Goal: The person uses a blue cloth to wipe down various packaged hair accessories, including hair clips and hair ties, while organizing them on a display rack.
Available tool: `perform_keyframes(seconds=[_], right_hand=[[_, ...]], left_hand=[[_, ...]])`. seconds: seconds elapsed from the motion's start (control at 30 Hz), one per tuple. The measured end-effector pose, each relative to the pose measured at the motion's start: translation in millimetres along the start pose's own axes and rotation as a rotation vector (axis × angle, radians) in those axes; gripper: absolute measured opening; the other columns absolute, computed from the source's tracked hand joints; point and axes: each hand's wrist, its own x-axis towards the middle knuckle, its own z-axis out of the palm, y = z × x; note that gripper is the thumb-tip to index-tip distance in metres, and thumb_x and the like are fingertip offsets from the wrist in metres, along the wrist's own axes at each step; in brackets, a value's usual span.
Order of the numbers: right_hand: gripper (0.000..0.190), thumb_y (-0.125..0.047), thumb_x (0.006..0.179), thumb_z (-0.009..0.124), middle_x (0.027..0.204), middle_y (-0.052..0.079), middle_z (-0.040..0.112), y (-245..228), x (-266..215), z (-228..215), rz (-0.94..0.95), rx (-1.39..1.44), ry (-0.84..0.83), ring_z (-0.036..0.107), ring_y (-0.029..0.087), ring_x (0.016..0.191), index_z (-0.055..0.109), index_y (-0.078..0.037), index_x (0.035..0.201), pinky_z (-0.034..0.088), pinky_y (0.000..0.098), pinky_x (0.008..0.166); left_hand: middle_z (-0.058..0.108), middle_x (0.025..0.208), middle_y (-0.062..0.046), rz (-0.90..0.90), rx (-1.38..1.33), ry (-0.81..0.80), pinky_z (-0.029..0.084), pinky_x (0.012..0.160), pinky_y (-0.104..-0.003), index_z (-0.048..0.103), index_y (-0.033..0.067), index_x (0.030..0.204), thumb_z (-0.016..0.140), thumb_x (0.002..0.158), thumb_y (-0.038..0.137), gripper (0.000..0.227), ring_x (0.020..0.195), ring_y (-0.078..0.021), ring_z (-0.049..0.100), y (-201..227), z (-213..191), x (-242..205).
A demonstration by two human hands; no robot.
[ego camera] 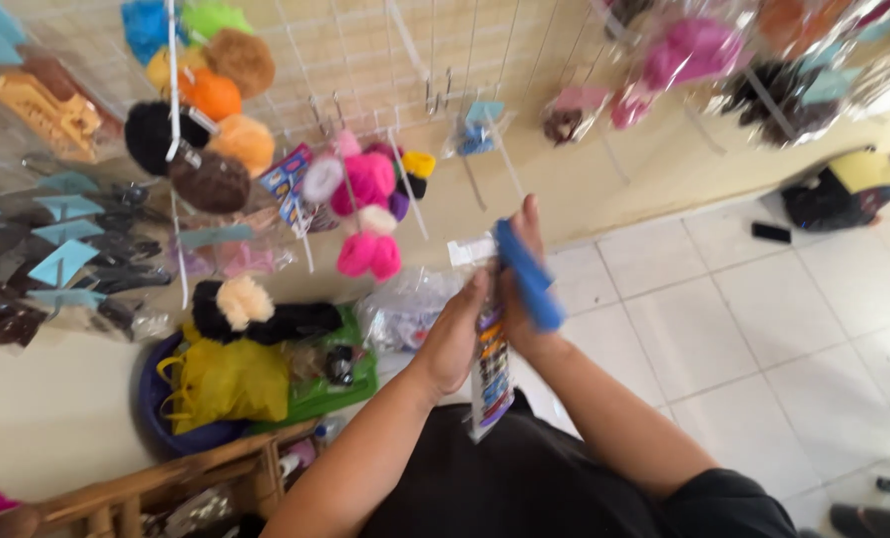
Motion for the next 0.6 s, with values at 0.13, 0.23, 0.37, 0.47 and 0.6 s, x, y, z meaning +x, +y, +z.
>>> perform_keyframes(seconds=[0.13,0.23,0.37,0.47,0.6], right_hand=[[0.045,-0.025,0.115,0.046,0.157,0.015,0.044,-1.4,31.0,-65.9,-0.026,-0.124,0.087,0.041,0.025,0.146,0.044,-0.002,0.154,0.032,0.0393,0.123],[0.039,-0.025,0.11,0.051,0.135,0.009,0.063,-13.4,42.3,-90.3,0.296,0.192,0.289,0.061,0.02,0.121,0.053,-0.003,0.142,0.049,0.0387,0.105],[0.037,-0.022,0.104,0.055,0.129,0.007,0.065,-16.4,40.9,-117.5,0.486,0.328,0.27,0.063,0.018,0.116,0.053,-0.006,0.137,0.051,0.0373,0.1],[0.035,-0.02,0.104,0.055,0.127,0.009,0.065,-21.9,41.5,-130.9,0.566,0.374,0.183,0.064,0.021,0.116,0.054,-0.005,0.135,0.052,0.0389,0.1],[0.033,-0.019,0.104,0.053,0.126,0.011,0.067,-18.6,55.5,-146.8,0.564,0.441,0.044,0.065,0.023,0.116,0.055,-0.004,0.133,0.052,0.0409,0.1]], left_hand=[[0.052,0.155,-0.011,0.018,0.204,-0.082,0.042,0.11,-0.034,0.045,0.0037,0.155,0.039,0.105,0.056,0.072,0.137,-0.0202,0.051,36.2,35.1,15.0],[0.061,0.144,-0.012,0.136,0.147,-0.057,0.049,0.109,-0.034,0.055,0.0045,0.145,0.05,0.106,0.045,0.056,0.129,-0.0196,0.062,37.1,42.0,38.6],[0.066,0.127,-0.008,0.308,0.282,0.067,0.051,0.105,-0.033,0.071,-0.0009,0.126,0.065,0.104,0.022,0.032,0.118,-0.0148,0.064,37.9,47.8,72.6],[0.072,0.117,-0.006,0.361,0.238,0.077,0.052,0.103,-0.032,0.072,0.0005,0.122,0.067,0.103,0.018,0.026,0.112,-0.0133,0.066,42.6,63.5,91.8],[0.074,0.111,-0.005,0.431,0.224,0.085,0.053,0.098,-0.031,0.073,0.001,0.123,0.067,0.105,0.018,0.025,0.105,-0.0126,0.066,45.1,70.9,120.9]])
